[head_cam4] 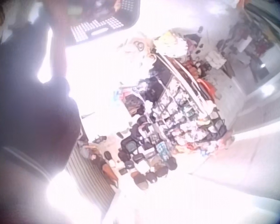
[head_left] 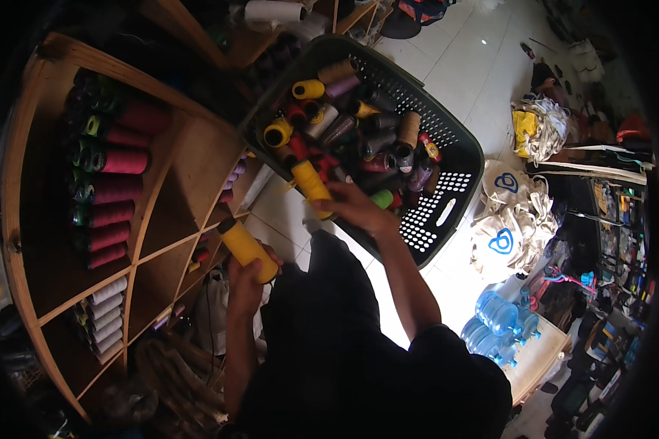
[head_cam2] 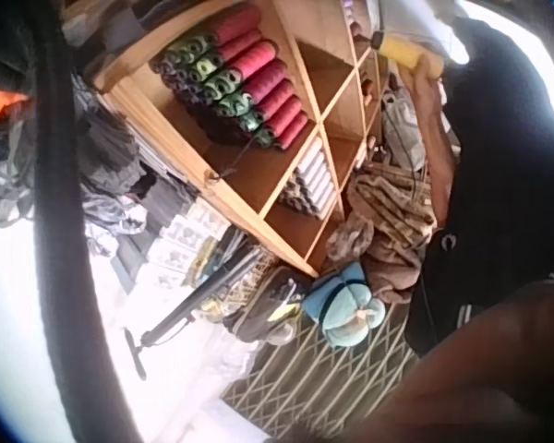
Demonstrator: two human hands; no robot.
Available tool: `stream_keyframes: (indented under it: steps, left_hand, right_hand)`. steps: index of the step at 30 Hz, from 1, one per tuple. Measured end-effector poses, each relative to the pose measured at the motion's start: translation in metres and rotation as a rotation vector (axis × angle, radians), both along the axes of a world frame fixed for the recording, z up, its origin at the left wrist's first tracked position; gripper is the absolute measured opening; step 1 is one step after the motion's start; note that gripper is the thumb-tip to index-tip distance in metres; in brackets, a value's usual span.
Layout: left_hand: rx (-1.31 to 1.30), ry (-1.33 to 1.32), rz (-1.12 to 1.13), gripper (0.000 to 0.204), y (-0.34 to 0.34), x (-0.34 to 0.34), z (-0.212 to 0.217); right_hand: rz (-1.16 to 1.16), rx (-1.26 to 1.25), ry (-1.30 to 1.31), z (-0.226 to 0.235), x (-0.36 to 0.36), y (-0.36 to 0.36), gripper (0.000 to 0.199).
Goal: The person repeatedly picks up thread spools from a black plastic basket and places them onto a wooden shelf. They handle spools of various colors, including white, pink, and yellow, arranging them in rows on the shelf.
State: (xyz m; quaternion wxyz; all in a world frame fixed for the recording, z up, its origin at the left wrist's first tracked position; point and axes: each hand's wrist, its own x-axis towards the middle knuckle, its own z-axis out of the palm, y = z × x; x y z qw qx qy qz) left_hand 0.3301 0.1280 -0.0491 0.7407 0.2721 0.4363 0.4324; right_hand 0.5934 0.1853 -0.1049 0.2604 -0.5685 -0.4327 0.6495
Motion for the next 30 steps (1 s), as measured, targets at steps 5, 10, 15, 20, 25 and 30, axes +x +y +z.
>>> stream_keyframes:
  steps: [5, 10, 15, 20, 25, 30]
  left_hand:
    - [0.05, 0.226, 0.089, 0.04, 0.004, -0.005, 0.008]
    - [0.131, 0.153, 0.273, 0.048, 0.011, -0.027, 0.02]
    - [0.285, 0.088, 0.335, 0.053, 0.016, -0.045, 0.047]
    - [0.273, 0.209, 0.585, 0.054, -0.009, -0.075, 0.079]
    - [0.304, 0.288, 0.836, 0.052, -0.062, -0.128, 0.096]
    - [0.328, 0.437, 1.014, 0.046, -0.132, -0.184, 0.104]
  right_hand:
    - [-0.106, -0.05, 0.36, 0.029, -0.032, -0.018, 0.053]
    - [0.009, 0.066, 0.351, 0.05, -0.041, 0.0, 0.052]
    - [0.152, -0.003, 0.556, 0.087, -0.073, 0.022, 0.061]
    - [0.395, -0.002, 0.459, 0.116, -0.134, 0.035, 0.067]
    - [0.554, 0.078, 0.731, 0.124, -0.222, 0.014, 0.066]
    - [0.741, 0.064, 0.78, 0.136, -0.309, -0.031, 0.062]
